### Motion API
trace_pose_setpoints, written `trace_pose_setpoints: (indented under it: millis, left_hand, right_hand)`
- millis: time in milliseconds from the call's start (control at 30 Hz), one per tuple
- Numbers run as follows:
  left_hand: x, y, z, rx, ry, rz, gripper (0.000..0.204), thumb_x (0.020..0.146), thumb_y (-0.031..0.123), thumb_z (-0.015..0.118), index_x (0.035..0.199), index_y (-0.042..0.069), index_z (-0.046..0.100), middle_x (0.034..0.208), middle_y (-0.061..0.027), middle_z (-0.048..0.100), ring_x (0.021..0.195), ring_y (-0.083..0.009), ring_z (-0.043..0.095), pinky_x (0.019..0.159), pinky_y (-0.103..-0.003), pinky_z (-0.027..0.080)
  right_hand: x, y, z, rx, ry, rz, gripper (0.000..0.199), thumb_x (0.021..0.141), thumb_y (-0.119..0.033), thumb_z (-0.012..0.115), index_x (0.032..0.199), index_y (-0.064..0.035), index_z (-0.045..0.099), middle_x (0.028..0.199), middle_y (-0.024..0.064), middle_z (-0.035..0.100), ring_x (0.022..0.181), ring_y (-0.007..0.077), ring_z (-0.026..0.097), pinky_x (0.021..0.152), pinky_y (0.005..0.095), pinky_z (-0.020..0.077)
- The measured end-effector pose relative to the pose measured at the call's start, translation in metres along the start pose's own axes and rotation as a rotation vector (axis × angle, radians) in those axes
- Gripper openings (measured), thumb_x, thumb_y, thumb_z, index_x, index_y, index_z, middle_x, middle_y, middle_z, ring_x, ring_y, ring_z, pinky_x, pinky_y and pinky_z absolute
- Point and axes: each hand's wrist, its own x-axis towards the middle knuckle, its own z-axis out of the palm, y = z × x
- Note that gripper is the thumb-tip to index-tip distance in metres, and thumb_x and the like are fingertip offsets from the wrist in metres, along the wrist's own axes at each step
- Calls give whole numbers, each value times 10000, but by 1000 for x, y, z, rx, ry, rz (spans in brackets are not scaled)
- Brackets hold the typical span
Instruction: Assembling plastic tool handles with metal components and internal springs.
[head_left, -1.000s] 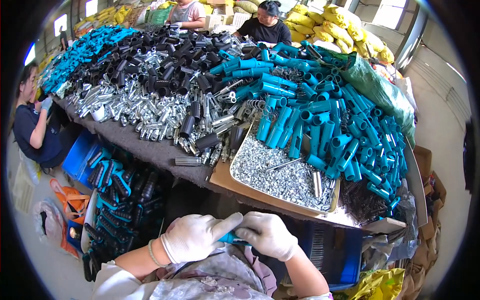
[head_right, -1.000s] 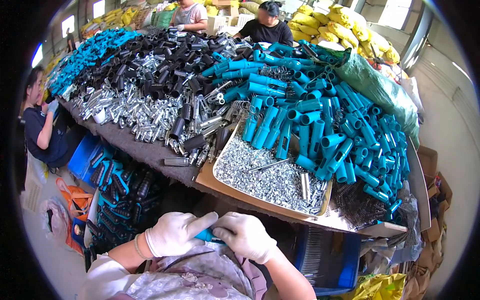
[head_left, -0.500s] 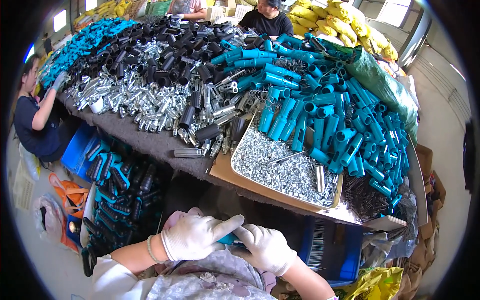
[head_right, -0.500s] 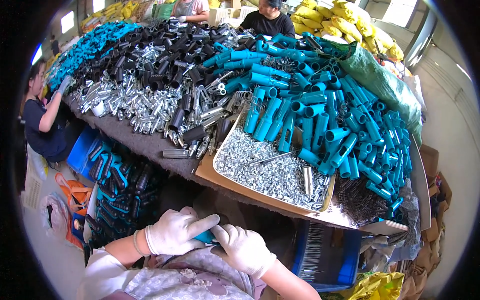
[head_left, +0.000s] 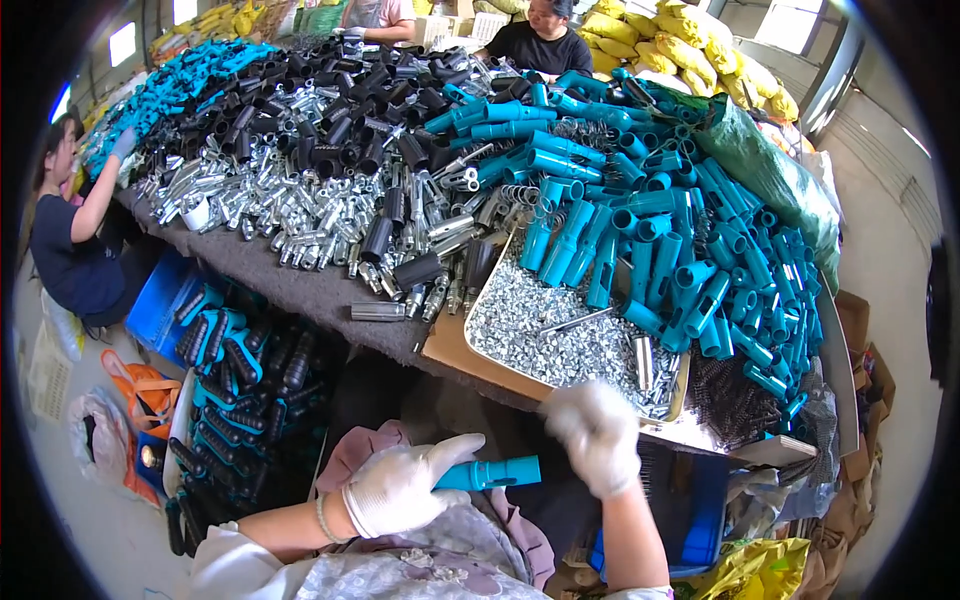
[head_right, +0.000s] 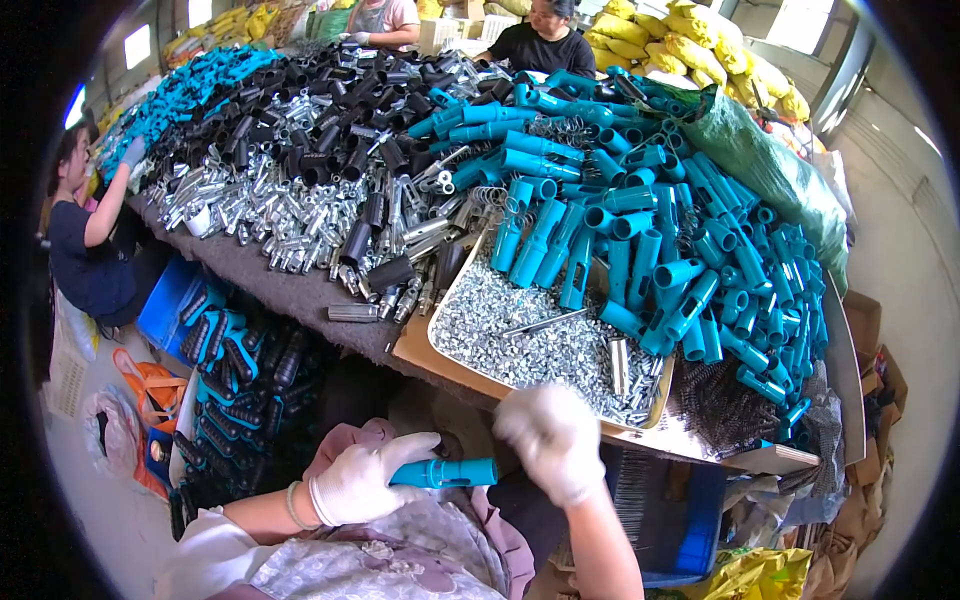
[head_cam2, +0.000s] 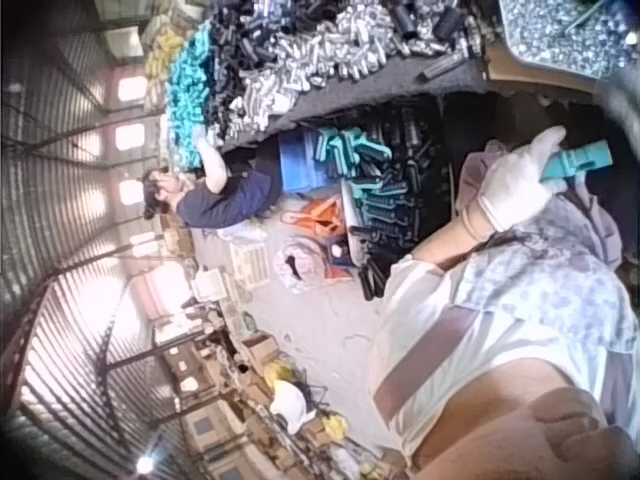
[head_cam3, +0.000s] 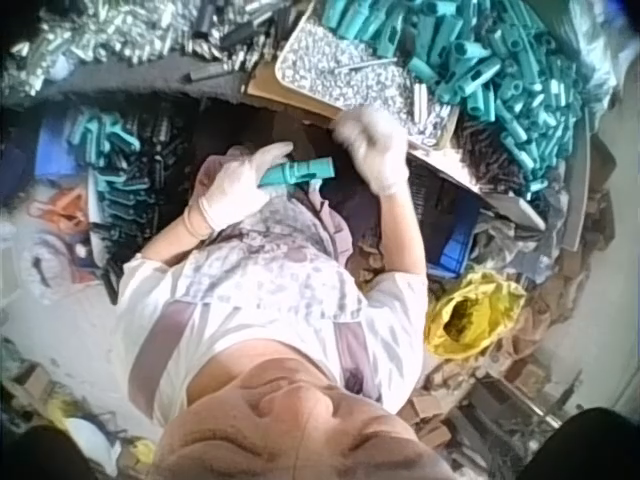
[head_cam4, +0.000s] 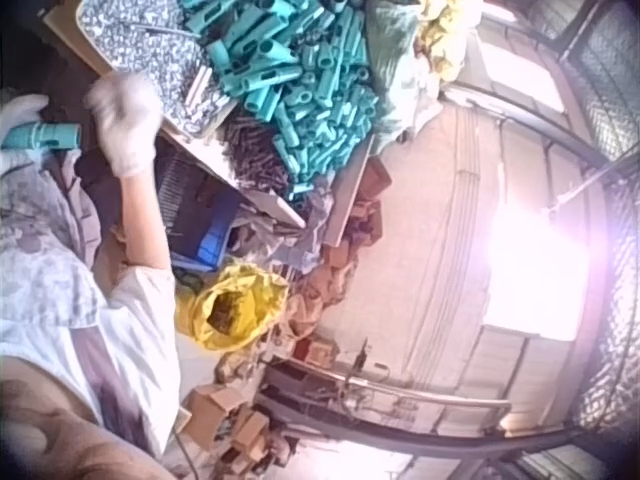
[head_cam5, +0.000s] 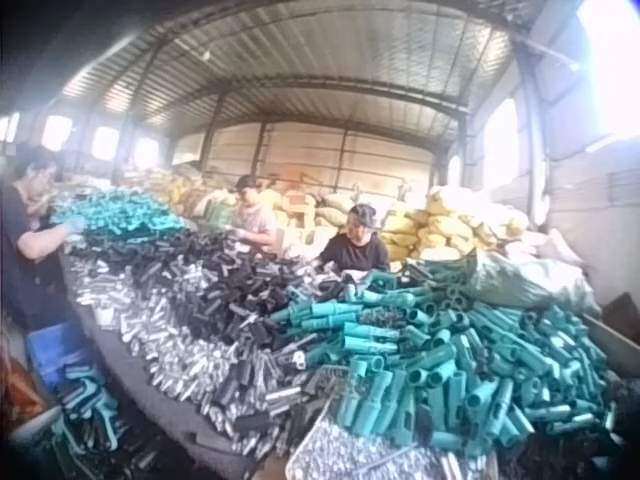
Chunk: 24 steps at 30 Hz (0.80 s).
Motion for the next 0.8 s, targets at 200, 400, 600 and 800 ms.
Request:
trace_pose_setpoints:
  millis: [200, 400, 600, 800]
  left_hand:
    - [4, 5, -1, 193, 56, 294, 404, 809, 155, 740, 1179, 87, 592, 1122, -72, 662, 928, -277, 678, 726, -364, 569]
    - [-1, 5, -2, -125, 115, 31, 436, 798, 181, 778, 1201, 107, 629, 1105, -107, 675, 958, -289, 687, 807, -329, 555]
    - [1, -3, -6, -871, 174, -311, 411, 870, 40, 707, 1243, -64, 568, 973, -91, 668, 862, -133, 658, 763, -277, 557]
    - [3, -22, 11, -806, 377, -197, 444, 854, 93, 731, 1258, -25, 591, 1051, -125, 700, 819, -187, 689, 759, -304, 550]
  right_hand:
    - [36, 25, 2, -441, 111, 249, 166, 799, -223, 730, 814, -67, 677, 819, 133, 669, 817, 344, 649, 734, 441, 505]
    - [30, 33, 7, -290, 350, 279, 113, 774, -106, 739, 811, -24, 671, 760, 156, 653, 726, 322, 643, 671, 385, 495]
    - [14, -2, 11, 126, 530, 414, 69, 774, -45, 712, 816, -5, 676, 742, 87, 661, 682, 180, 621, 659, 317, 493]
    - [-2, -63, 74, 342, 119, 400, 208, 688, -83, 867, 757, -14, 683, 715, 65, 691, 634, 124, 634, 623, 275, 520]
